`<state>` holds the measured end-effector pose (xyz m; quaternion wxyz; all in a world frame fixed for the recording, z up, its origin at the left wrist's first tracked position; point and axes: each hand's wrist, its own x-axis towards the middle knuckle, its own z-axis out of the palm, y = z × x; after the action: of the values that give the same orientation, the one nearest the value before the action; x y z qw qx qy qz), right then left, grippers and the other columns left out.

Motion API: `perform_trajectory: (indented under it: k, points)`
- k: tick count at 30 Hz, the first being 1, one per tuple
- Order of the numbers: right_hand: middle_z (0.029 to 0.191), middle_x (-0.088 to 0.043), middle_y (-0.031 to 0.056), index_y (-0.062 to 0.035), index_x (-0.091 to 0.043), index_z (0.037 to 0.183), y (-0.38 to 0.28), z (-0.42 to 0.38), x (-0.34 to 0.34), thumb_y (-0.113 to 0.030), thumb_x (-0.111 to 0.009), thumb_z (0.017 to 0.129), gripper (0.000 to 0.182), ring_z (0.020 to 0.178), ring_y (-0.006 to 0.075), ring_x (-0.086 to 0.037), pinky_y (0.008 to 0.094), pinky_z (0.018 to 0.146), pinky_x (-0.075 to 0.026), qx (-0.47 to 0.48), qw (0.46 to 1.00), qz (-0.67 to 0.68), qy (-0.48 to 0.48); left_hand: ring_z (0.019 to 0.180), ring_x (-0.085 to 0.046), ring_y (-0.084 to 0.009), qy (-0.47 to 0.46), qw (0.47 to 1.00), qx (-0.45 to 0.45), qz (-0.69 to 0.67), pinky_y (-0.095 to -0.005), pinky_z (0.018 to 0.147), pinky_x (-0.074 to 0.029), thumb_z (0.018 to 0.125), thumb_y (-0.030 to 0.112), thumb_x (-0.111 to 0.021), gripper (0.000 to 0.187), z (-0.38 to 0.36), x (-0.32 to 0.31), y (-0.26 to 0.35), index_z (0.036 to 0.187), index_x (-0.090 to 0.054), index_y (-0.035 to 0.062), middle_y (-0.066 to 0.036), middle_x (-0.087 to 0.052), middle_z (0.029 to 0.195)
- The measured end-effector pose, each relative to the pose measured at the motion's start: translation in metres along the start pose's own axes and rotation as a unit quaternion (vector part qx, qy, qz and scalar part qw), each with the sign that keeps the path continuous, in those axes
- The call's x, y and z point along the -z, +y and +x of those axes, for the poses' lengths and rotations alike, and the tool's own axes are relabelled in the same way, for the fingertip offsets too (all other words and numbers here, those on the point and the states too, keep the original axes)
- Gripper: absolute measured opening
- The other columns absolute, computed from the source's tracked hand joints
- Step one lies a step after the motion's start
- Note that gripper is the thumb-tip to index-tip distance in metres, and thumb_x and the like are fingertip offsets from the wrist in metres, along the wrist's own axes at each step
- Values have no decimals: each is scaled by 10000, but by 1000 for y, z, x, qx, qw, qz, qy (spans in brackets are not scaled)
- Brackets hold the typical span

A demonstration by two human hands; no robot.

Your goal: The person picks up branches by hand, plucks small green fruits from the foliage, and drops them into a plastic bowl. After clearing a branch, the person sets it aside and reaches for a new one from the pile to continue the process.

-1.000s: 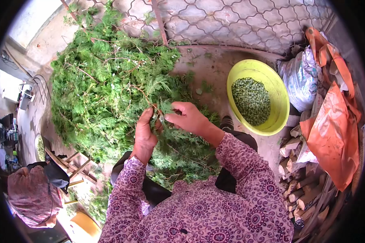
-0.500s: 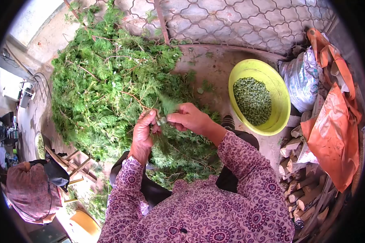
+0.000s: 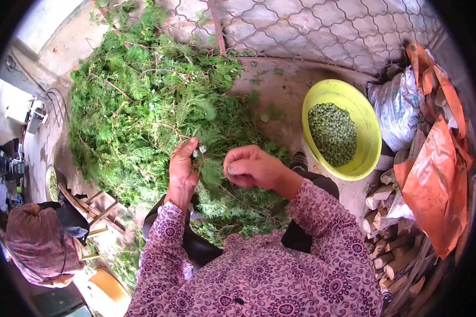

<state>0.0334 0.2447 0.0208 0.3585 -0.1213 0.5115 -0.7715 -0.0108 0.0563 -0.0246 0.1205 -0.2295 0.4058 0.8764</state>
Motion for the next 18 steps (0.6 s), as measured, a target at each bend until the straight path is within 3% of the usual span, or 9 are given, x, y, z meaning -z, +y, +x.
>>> perform_trajectory:
  k: [2,3,4,7,9,12,14,16,18]
  points:
    - [752,-567,62,-4,-519,869,-3,2,2,-136,-522,796,151,506,64,-469,190,418,-333,37,985,149,78,564,-527,-69,-32,993,-47,108,-211,477,-401,770,88,-637,78,-5,1,-4,821,-581,72,12,-595,713]
    - [854,-575,83,-1,-488,936,-5,3,8,-131,-528,802,191,511,71,-482,190,420,-340,59,986,143,58,519,-503,-54,-20,993,-65,101,-202,431,-375,769,80,-634,50,-10,-7,-6,786,-587,77,20,-586,679]
    - [854,-575,83,-1,-488,936,-6,4,10,-131,-528,802,191,511,71,-482,190,420,-340,60,986,142,59,519,-503,-54,-21,993,-64,101,-202,431,-375,769,80,-634,50,-8,-6,-7,786,-587,77,20,-586,679]
    - [785,-563,58,-5,-508,896,-6,8,11,-140,-573,792,182,515,62,-478,190,433,-355,58,988,86,110,498,-488,-47,-55,985,-99,133,-194,408,-356,767,87,-640,56,-4,-3,-10,775,-586,74,28,-579,655]
    - [731,-539,36,-6,-523,863,0,13,11,-176,-643,755,235,533,57,-486,193,453,-378,24,984,-77,160,488,-479,-41,-52,984,-77,149,-184,412,-352,769,91,-639,57,-7,-7,-11,769,-585,75,33,-569,632]
    - [702,-507,-6,-14,-518,862,16,23,11,-162,-686,728,261,533,46,-472,197,445,-375,27,958,-195,211,492,-480,-38,-65,986,-61,142,-183,414,-353,769,104,-643,63,-9,-7,-14,770,-585,79,36,-565,623]
    - [702,-512,5,-4,-516,864,24,27,11,-167,-686,728,273,542,50,-481,204,452,-388,27,957,-182,225,491,-476,-38,-64,985,-57,148,-185,413,-350,767,110,-646,66,-10,-8,-13,771,-586,81,37,-564,625]
    - [699,-515,7,2,-518,850,32,32,13,-156,-682,727,259,537,48,-477,205,449,-387,93,926,-267,252,490,-471,-38,-63,985,-54,153,-186,412,-347,766,116,-648,70,-10,-8,-13,773,-587,83,37,-564,626]
    - [699,-516,9,1,-518,842,29,33,9,-144,-670,733,237,536,49,-478,205,449,-387,69,944,-219,238,492,-469,-37,-61,986,-37,148,-188,409,-338,763,125,-651,75,-11,-7,-14,781,-590,86,36,-569,640]
